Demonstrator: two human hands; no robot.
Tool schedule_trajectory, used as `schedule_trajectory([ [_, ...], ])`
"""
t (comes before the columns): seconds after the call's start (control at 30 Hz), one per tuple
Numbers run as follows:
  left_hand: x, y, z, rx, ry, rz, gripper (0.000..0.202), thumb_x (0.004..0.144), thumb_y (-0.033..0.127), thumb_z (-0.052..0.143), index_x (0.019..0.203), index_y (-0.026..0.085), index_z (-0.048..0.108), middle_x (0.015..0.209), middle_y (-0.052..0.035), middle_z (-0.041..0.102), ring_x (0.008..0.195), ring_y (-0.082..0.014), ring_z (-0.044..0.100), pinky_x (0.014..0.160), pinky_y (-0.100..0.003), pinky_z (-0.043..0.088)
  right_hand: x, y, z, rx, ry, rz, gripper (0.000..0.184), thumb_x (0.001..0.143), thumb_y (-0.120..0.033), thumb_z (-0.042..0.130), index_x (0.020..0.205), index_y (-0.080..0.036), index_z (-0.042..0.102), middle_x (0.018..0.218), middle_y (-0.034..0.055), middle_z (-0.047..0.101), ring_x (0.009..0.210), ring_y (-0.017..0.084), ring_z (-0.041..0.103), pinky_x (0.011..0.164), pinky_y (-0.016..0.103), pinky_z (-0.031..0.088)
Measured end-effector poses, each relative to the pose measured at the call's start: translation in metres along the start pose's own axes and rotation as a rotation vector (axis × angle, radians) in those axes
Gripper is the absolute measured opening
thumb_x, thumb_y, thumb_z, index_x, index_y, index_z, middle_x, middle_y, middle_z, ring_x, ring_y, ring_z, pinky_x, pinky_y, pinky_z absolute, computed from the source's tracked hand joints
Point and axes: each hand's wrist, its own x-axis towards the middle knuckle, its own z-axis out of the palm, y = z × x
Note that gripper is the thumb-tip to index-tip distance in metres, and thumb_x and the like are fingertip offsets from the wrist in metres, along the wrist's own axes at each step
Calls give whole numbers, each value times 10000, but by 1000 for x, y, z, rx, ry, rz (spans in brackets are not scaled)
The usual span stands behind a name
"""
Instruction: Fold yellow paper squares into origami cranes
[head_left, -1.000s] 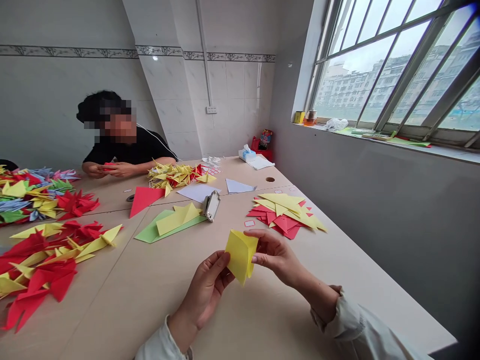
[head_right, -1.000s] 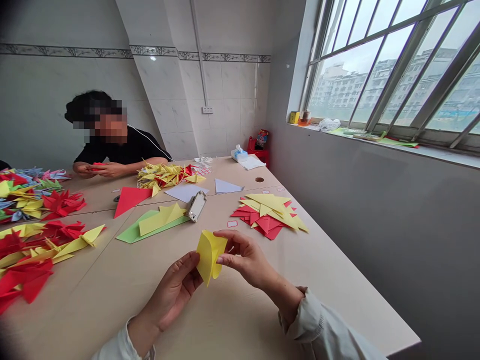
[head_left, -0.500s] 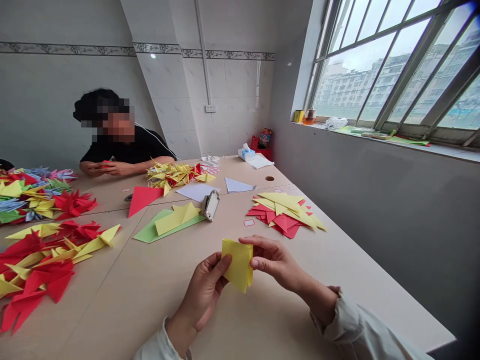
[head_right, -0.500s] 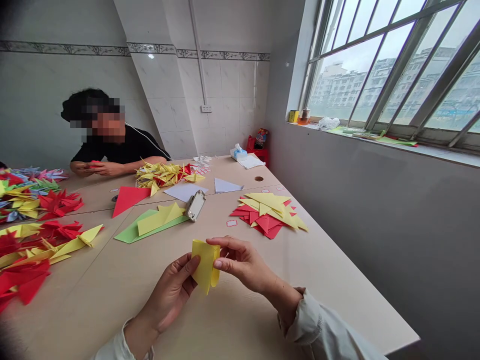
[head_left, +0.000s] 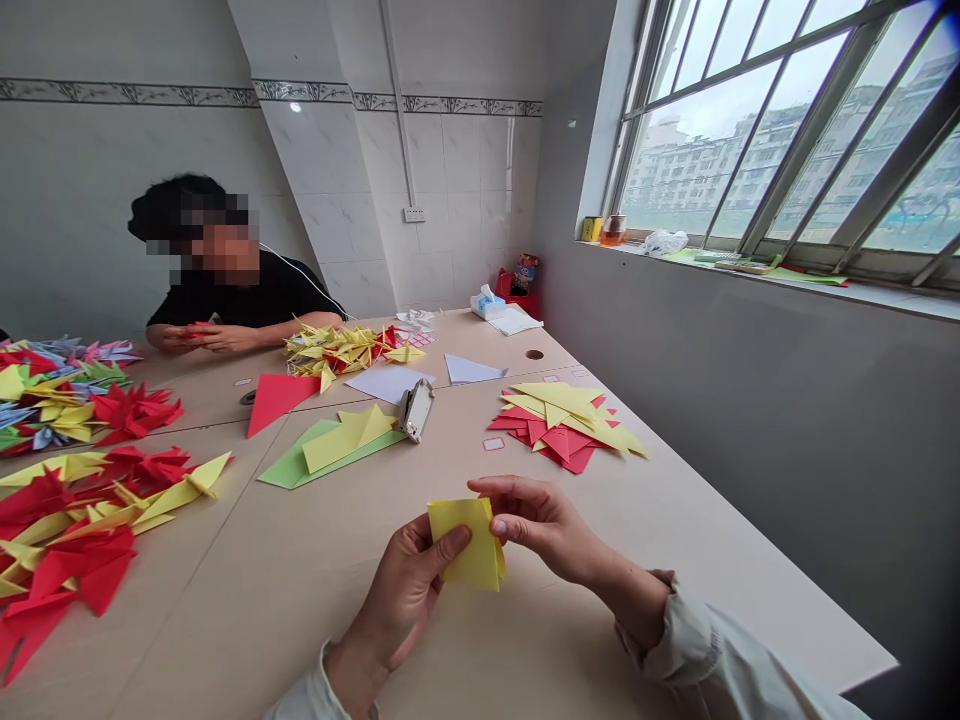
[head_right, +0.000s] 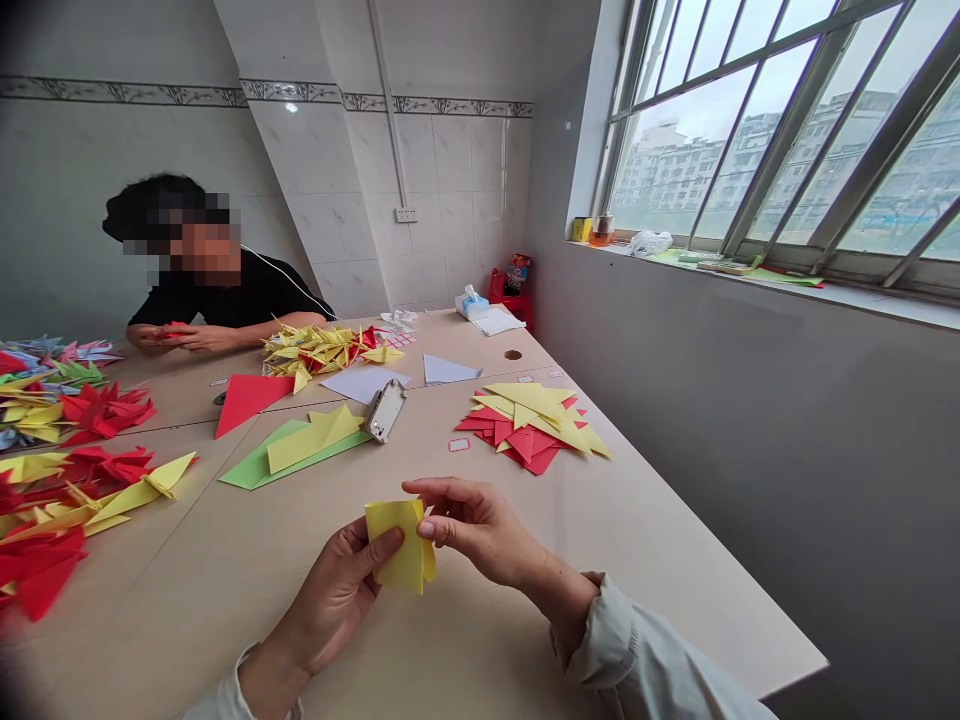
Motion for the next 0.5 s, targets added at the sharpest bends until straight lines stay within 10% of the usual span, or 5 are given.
schedule_trajectory([
  [0.27, 1, -1, -2, 133, 47, 88, 222, 695, 302, 739, 876, 178, 707, 790, -38, 688, 731, -170, 596, 660, -258, 488, 0, -2, 2, -76, 18, 24, 421, 759, -386, 682, 1133, -208, 609, 880, 39, 597, 768, 144, 544, 669, 268, 448],
  [0.5, 3, -5, -2, 343, 115, 200, 251, 681, 311, 748, 882, 167, 700, 812, -34, 685, 739, -162, 578, 665, -242, 476, 0, 1, 7, -467, 170, -27, 286, 770, -407, 661, 673, -156, 565, 632, -14, 534, 598, 102, 426, 548, 228, 346],
])
